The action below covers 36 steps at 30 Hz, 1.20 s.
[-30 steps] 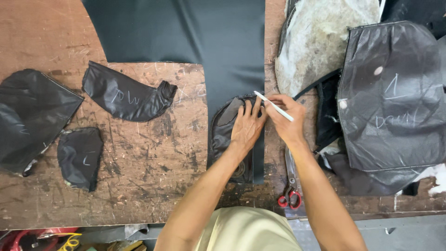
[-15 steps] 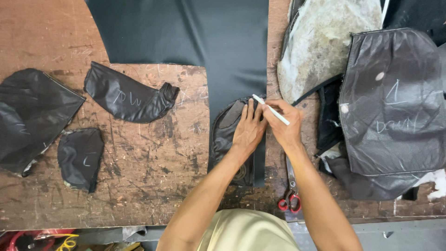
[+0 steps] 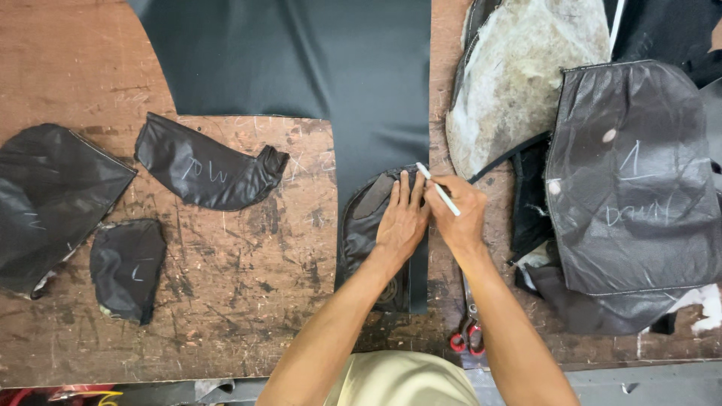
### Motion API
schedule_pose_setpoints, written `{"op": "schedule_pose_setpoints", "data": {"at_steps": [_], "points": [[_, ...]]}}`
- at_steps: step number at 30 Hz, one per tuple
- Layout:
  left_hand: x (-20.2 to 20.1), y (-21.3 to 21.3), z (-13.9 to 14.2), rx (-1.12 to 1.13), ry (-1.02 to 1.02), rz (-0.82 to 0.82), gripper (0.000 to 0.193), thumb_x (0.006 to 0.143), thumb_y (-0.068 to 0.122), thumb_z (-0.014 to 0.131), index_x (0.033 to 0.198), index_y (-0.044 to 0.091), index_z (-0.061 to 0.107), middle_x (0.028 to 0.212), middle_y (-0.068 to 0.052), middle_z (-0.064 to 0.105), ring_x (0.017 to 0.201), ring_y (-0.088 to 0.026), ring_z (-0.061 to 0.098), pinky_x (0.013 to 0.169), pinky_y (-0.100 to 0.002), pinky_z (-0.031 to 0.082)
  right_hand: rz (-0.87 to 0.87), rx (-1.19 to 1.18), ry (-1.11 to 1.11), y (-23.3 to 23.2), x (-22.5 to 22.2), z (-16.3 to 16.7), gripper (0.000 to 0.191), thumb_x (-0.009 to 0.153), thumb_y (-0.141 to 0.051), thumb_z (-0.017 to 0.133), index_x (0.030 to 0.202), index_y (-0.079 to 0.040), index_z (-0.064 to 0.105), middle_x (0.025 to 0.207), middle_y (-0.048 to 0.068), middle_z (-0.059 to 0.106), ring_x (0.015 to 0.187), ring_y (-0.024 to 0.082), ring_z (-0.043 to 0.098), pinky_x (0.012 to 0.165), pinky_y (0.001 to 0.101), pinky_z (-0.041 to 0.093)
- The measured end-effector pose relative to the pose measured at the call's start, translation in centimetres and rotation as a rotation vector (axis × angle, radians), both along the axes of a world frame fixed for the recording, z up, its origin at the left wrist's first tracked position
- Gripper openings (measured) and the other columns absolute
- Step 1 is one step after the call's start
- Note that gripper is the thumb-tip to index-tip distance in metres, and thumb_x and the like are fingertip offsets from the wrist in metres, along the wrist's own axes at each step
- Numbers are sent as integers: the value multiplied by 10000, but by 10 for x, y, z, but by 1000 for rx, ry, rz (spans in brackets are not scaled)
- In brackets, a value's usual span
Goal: The person uses red-handled shears to cut a rectangular piece of light-colored fabric on a wooden workbench. They then place a black leather template on a larger black sheet and trace its outline with a white marker.
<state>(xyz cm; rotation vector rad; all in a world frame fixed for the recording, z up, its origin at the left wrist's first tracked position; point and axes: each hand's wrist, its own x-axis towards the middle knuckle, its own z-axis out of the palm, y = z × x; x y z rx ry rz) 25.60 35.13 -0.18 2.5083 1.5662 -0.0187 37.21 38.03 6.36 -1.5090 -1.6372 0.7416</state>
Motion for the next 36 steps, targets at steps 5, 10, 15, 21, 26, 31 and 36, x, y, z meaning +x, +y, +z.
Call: {"op": "schedule_pose_setpoints", "data": {"at_steps": [5,10,15,21,26,31,36], "points": [[0,5,14,-63,207,-75,642,892,218,578,1466,-41,453,1597,-285,283,1465,-513,231,1206,-558,214,-1,-27,30,-5,-7,-7,155,899,-103,733,988,21,764,857,177,754,716,255,745,631,337,563],[0,9,22,-158,205,-94,556,916,170,573,1433,-8,470,1618,-304,253,1483,-517,233,1217,-557,223,-63,30,-104,0,6,-7,153,904,-115,745,973,20,761,860,177,748,722,238,729,643,333,567],[-2,3,14,-25,54,-5,544,902,157,608,1410,-7,501,1603,-309,315,1473,-520,299,1212,-554,272,-120,74,-107,-3,8,6,159,921,-101,738,1002,33,761,843,194,730,745,231,730,663,339,551],[-2,-2,1,-19,45,-31,572,893,199,599,1410,-38,532,1538,-280,388,1471,-529,292,1214,-588,235,-28,-81,24,1,-13,11,164,901,-104,728,1008,15,764,835,176,749,715,217,754,636,307,553],[-2,-2,-2,14,175,-76,636,900,262,600,1441,-60,508,1525,-307,424,1459,-535,280,1199,-584,221,44,-17,24,7,-24,5,150,894,-98,737,998,8,760,881,174,755,761,224,759,674,299,572],[-3,-2,1,-115,245,-156,612,906,279,598,1435,-19,521,1536,-287,411,1466,-523,272,1216,-606,180,71,-79,9,9,-25,3,157,885,-103,744,997,5,767,833,170,747,703,212,739,630,315,556],[-5,-1,5,-46,269,-141,559,952,293,581,1434,12,551,1566,-249,427,1471,-501,307,1204,-594,176,36,-82,-51,8,-27,1,141,888,-97,739,985,-3,779,824,154,753,683,196,726,589,314,549]]}}
